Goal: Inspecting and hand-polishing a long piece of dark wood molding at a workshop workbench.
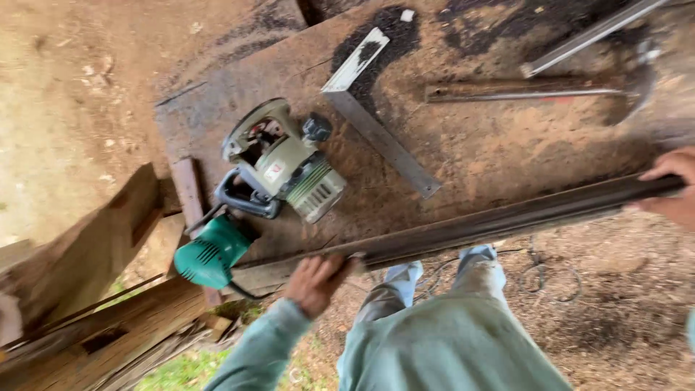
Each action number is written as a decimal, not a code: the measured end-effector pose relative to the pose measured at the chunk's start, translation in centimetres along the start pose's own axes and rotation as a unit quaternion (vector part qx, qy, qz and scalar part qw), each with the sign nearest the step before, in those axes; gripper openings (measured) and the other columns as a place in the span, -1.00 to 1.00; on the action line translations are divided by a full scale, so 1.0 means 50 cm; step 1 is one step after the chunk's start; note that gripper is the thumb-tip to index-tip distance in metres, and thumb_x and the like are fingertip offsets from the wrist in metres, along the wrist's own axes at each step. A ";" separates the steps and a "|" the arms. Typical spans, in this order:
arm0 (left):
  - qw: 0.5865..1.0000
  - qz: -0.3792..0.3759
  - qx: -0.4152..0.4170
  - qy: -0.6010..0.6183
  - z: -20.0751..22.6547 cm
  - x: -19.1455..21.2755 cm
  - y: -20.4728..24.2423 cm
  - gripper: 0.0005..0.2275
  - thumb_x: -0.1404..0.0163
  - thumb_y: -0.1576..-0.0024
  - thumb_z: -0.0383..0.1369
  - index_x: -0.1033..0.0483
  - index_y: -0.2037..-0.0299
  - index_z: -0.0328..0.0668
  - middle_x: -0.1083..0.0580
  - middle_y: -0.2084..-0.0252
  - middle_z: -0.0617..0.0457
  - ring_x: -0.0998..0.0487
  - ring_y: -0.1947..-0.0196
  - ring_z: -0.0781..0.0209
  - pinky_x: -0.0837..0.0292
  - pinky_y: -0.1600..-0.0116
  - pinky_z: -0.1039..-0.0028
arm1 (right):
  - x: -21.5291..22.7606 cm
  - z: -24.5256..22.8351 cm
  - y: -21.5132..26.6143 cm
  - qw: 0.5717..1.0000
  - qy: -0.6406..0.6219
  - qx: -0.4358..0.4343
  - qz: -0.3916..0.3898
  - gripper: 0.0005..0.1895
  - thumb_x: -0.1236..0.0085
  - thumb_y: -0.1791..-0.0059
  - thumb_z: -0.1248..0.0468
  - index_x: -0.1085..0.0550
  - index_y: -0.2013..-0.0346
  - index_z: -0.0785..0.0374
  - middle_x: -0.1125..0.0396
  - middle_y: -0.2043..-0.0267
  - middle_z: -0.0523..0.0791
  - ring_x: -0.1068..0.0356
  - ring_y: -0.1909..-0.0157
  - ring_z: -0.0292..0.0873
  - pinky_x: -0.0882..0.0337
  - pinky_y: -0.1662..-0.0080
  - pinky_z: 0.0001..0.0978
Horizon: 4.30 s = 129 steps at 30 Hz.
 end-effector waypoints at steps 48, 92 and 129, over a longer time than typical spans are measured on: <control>0.994 -0.091 -0.062 -0.022 0.103 -0.146 -0.200 -0.25 0.04 0.13 -0.69 -0.41 -0.32 0.28 -0.46 -0.05 0.01 -0.41 0.14 0.11 -0.36 0.08 0.21 | 0.176 -0.392 -0.175 0.988 0.046 -0.135 -0.063 -0.44 -0.60 0.55 0.04 -0.52 0.36 0.03 -0.37 0.11 -0.22 -0.27 -0.04 -0.07 -0.16 -0.15 -0.11; 0.997 -0.027 -0.076 -0.008 0.210 -0.072 -0.267 -0.50 0.10 0.00 -0.44 -0.46 -0.23 -0.26 -0.35 -0.35 0.02 -0.41 0.16 -0.05 -0.36 0.12 0.19 | 0.178 -0.437 -0.171 0.995 0.045 -0.081 -0.043 -0.49 -0.54 0.49 0.04 -0.54 0.34 0.03 -0.38 0.12 -0.23 -0.28 0.05 -0.09 -0.21 -0.01 -0.14; 0.983 0.117 -0.116 0.079 0.254 -0.079 -0.315 -0.56 0.04 -0.04 -0.42 -0.50 -0.15 -0.43 -0.37 -0.30 -0.17 -0.46 0.09 -0.07 -0.44 -0.01 0.19 | 0.169 -0.409 -0.150 0.997 0.072 -0.026 0.006 -0.50 -0.55 0.51 0.17 -0.53 0.34 0.03 -0.40 0.08 -0.15 -0.35 -0.05 0.02 -0.33 -0.05 -0.01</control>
Point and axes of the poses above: each hand's wrist, its own y-axis away from the middle knuckle, its own x-axis out of the back of the hand, z = x × y, the point moved 7 cm from there along -y, towards the middle knuckle
